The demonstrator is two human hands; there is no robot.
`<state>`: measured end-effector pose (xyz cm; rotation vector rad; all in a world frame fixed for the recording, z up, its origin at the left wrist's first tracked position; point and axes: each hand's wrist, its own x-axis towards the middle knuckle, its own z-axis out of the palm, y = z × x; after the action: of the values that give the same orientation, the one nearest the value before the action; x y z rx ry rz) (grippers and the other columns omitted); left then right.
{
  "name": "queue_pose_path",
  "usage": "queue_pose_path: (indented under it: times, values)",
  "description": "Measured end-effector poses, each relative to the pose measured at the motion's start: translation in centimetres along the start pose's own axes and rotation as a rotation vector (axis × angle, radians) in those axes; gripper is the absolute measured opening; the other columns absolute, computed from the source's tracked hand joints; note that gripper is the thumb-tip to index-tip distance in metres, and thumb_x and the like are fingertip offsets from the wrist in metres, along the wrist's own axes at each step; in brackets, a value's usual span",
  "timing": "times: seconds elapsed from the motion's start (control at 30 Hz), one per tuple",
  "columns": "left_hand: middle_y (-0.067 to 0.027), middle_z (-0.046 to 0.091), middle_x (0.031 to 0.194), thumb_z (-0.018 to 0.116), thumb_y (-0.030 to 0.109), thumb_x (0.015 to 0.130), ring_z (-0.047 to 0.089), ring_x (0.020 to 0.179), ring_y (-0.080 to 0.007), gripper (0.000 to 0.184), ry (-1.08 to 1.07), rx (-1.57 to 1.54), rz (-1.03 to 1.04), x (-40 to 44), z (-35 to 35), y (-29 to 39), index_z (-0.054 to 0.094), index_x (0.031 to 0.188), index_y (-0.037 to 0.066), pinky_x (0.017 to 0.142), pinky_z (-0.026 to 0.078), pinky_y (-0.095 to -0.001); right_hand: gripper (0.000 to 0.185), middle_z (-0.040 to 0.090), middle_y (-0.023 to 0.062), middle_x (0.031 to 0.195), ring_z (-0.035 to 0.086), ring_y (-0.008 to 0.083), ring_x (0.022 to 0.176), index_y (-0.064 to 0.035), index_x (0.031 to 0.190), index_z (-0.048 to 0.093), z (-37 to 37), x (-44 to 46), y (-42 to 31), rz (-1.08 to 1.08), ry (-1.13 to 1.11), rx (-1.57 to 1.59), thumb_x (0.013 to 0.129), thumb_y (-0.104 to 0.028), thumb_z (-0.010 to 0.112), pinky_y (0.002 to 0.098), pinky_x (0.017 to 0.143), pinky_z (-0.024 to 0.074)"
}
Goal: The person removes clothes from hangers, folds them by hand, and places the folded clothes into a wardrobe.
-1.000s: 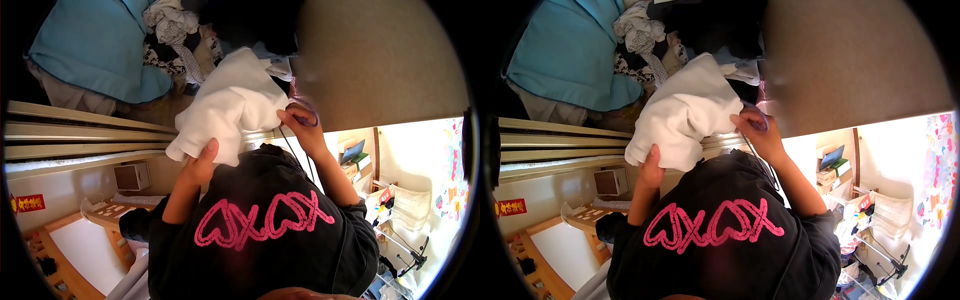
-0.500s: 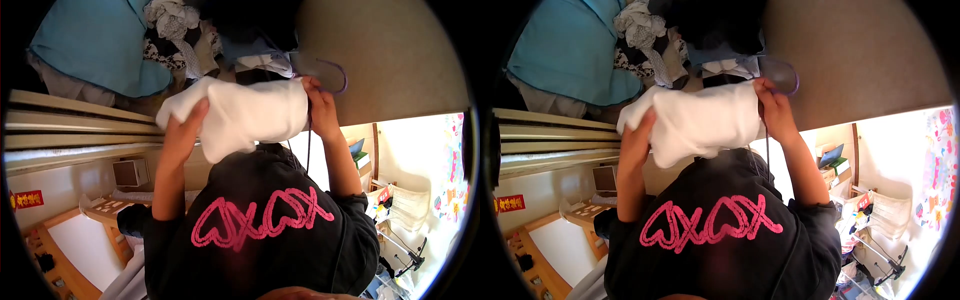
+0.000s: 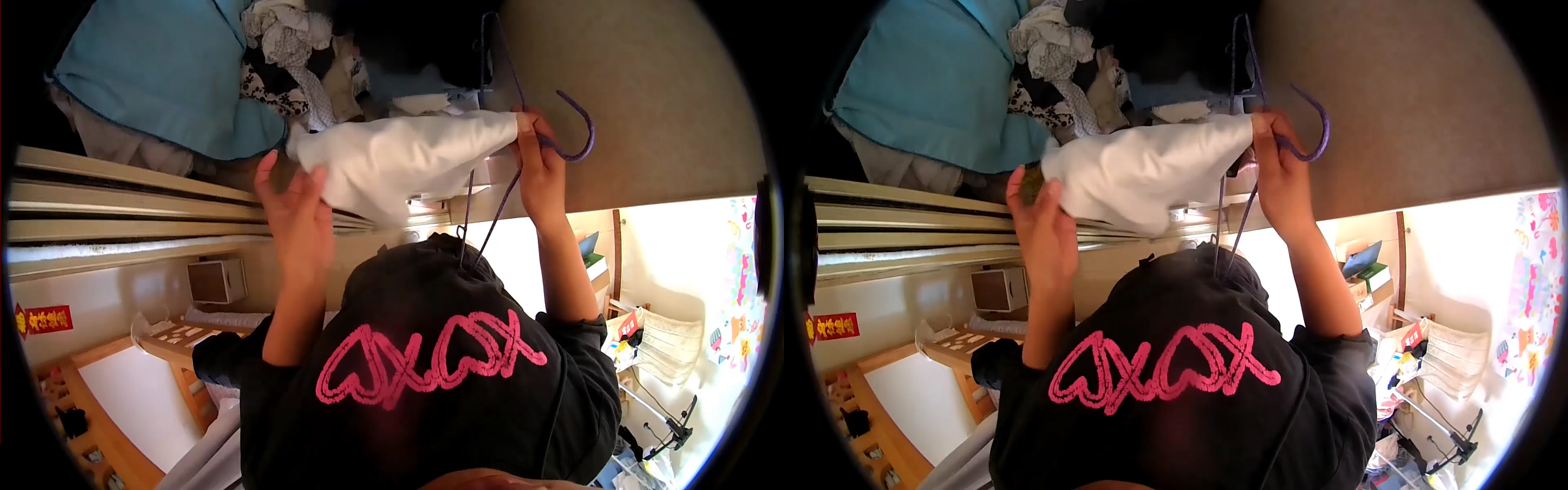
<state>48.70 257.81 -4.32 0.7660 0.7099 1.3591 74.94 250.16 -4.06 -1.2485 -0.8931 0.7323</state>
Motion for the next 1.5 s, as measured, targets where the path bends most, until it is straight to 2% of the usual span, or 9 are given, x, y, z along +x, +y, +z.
queue_pose_path:
  times: [0.17,0.4,0.53,0.67,0.83,1.0,1.27,1.37,1.5]
  values:
    - [-0.0111,0.056,0.124,0.074,-0.002,0.076,0.054,0.117,-0.0239,0.064,-0.249,0.717,0.514,-0.1,1.2,0.7,0.049,0.134,0.009,0.098,0.045,-0.0337,0.019,0.051,0.0005,0.098,0.043,0.0044,0.084,-0.0005,0.105,0.057,-1.0,0.3,0.2,-0.141,0.050,-0.106,0.102,-0.016,0.046,0.0174,0.072,0.0347]
    - [-0.0076,0.065,0.115,0.078,0.008,0.073,0.052,0.099,-0.0261,0.023,-0.323,1.402,0.631,-0.6,0.6,1.3,0.069,0.094,0.004,0.088,0.042,-0.0335,0.015,0.056,0.0136,0.098,0.055,0.0227,0.091,0.0019,0.094,0.055,-1.7,-0.9,-1.8,-0.306,0.090,-0.428,0.099,-0.009,0.047,0.0311,0.086,0.0428]
    - [-0.0085,0.060,0.124,0.068,0.005,0.080,0.049,0.113,-0.0342,0.016,-0.193,1.447,0.812,-1.0,2.0,1.3,0.061,0.094,0.004,0.106,0.028,-0.0484,0.015,0.055,0.0141,0.107,0.054,0.0217,0.095,0.0011,0.095,0.055,-1.5,-1.9,-2.4,-0.275,0.037,-0.361,0.099,-0.007,0.043,0.0288,0.088,0.0410]
    - [-0.0132,0.060,0.122,0.062,0.008,0.080,0.050,0.122,-0.0352,0.019,-0.507,1.278,0.952,0.7,1.1,0.5,0.057,0.098,0.005,0.110,0.022,-0.0538,0.015,0.059,0.0199,0.106,0.061,0.0287,0.092,0.0022,0.094,0.057,-0.4,-2.3,-3.1,-0.385,-0.181,-0.407,0.096,-0.008,0.045,0.0357,0.082,0.0481]
    - [-0.0165,0.060,0.112,0.067,0.024,0.081,0.057,0.106,-0.0377,0.038,-0.878,1.070,0.384,0.6,2.5,-2.9,0.051,0.110,0.004,0.109,0.028,-0.0506,0.008,0.058,0.0215,0.103,0.063,0.0321,0.089,0.0044,0.097,0.056,0.9,-1.7,-3.1,-0.495,-0.390,-0.354,0.089,0.006,0.054,0.0355,0.079,0.0509]
    - [-0.0080,0.059,0.083,0.078,0.034,0.071,0.054,0.082,-0.0298,0.037,-0.580,1.032,0.594,1.0,0.6,-6.5,0.061,0.089,0.006,0.077,0.039,-0.0416,0.006,0.058,0.0195,0.103,0.062,0.0261,0.081,0.0045,0.097,0.056,0.1,-1.7,-2.9,-0.344,-0.332,-0.342,0.092,0.004,0.053,0.0323,0.071,0.0508]
    - [-0.0083,0.053,0.070,0.059,0.020,0.090,0.047,0.068,-0.0278,0.020,-0.486,1.020,0.827,3.6,4.5,-3.6,0.062,0.077,0.004,0.067,0.036,-0.0393,0.016,0.058,0.0197,0.108,0.061,0.0182,0.070,0.0040,0.098,0.054,-0.5,-1.8,-1.7,-0.211,-0.281,-0.192,0.100,-0.010,0.046,0.0289,0.065,0.0512]
    - [-0.0105,0.059,0.077,0.059,0.016,0.090,0.054,0.072,-0.0299,0.015,-0.440,0.965,0.513,5.5,6.5,-3.2,0.065,0.086,0.003,0.069,0.041,-0.0397,0.015,0.060,0.0198,0.109,0.061,0.0172,0.072,0.0028,0.099,0.053,-0.4,-1.9,-1.7,-0.153,-0.328,-0.097,0.100,-0.011,0.046,0.0285,0.068,0.0515]
    - [-0.0049,0.064,0.087,0.066,0.016,0.091,0.059,0.081,-0.0120,0.018,-0.249,0.886,0.527,14.2,10.1,-3.1,0.065,0.100,0.000,0.077,0.047,-0.0253,0.014,0.063,0.0192,0.110,0.060,0.0172,0.081,0.0011,0.101,0.051,-1.4,-2.0,-2.0,-0.062,-0.404,-0.108,0.101,-0.012,0.046,0.0294,0.072,0.0498]
